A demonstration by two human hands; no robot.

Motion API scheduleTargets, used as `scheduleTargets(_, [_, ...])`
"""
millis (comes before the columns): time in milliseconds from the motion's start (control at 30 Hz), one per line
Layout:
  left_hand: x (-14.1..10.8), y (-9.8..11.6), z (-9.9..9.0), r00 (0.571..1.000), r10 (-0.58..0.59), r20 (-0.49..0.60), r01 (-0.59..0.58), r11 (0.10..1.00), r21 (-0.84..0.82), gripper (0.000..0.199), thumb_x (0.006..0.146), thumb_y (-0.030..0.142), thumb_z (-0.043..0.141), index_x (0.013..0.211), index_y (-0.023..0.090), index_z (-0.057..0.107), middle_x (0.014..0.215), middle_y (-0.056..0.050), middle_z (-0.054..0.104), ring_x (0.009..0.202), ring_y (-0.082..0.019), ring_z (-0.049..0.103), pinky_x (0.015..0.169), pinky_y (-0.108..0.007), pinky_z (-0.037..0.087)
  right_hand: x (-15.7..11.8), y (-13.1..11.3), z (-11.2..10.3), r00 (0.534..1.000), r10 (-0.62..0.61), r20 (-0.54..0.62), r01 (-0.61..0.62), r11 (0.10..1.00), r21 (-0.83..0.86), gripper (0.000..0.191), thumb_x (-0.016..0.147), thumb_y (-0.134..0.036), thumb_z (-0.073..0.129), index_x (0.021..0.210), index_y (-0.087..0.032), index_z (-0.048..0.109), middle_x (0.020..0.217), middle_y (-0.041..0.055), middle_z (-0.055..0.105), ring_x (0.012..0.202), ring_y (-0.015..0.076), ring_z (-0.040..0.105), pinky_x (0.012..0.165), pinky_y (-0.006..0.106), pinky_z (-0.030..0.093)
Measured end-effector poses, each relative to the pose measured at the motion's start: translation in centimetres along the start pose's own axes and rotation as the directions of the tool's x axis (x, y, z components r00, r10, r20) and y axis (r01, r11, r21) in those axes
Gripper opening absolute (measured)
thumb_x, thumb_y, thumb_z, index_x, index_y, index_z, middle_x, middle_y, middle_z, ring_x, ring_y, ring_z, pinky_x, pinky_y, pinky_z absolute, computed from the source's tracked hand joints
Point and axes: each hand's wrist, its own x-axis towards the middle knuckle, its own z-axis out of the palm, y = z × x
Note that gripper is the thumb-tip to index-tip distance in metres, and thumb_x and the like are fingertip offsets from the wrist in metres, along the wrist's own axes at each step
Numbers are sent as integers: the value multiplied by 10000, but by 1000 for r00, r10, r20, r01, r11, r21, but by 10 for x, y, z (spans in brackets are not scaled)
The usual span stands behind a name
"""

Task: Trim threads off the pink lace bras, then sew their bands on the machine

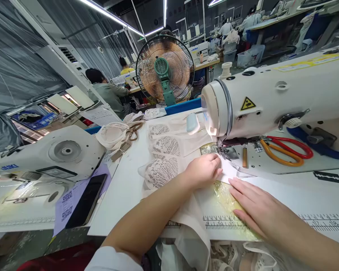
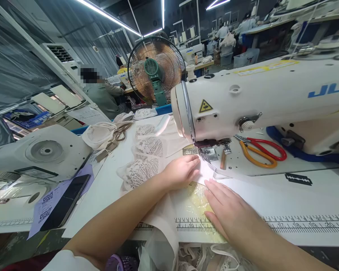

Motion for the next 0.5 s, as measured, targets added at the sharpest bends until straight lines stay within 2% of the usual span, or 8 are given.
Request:
scheduleTargets(300, [0, -3, 3, 999, 41, -25, -39, 998, 54, 320, 894, 291, 431, 1126, 109, 554, 1257, -125, 571, 1129, -238, 548, 913, -348, 490, 3, -5, 3, 1000, 13, -5, -13, 1000, 10, 354, 904, -276, 393, 1096, -61, 598, 1214, 197, 606, 1128, 294, 559, 882, 428, 512])
scheduleTargets(500, [8, -11, -2, 998, 59, -38, -53, 990, 130, 278, 892, 271, 430, 1063, 120, 589, 1212, -123, 601, 1076, -223, 575, 887, -337, 496, 10, -6, 11, 996, 88, 4, -89, 995, 54, 375, 903, -276, 392, 1158, -65, 568, 1252, 199, 579, 1186, 299, 515, 944, 464, 477])
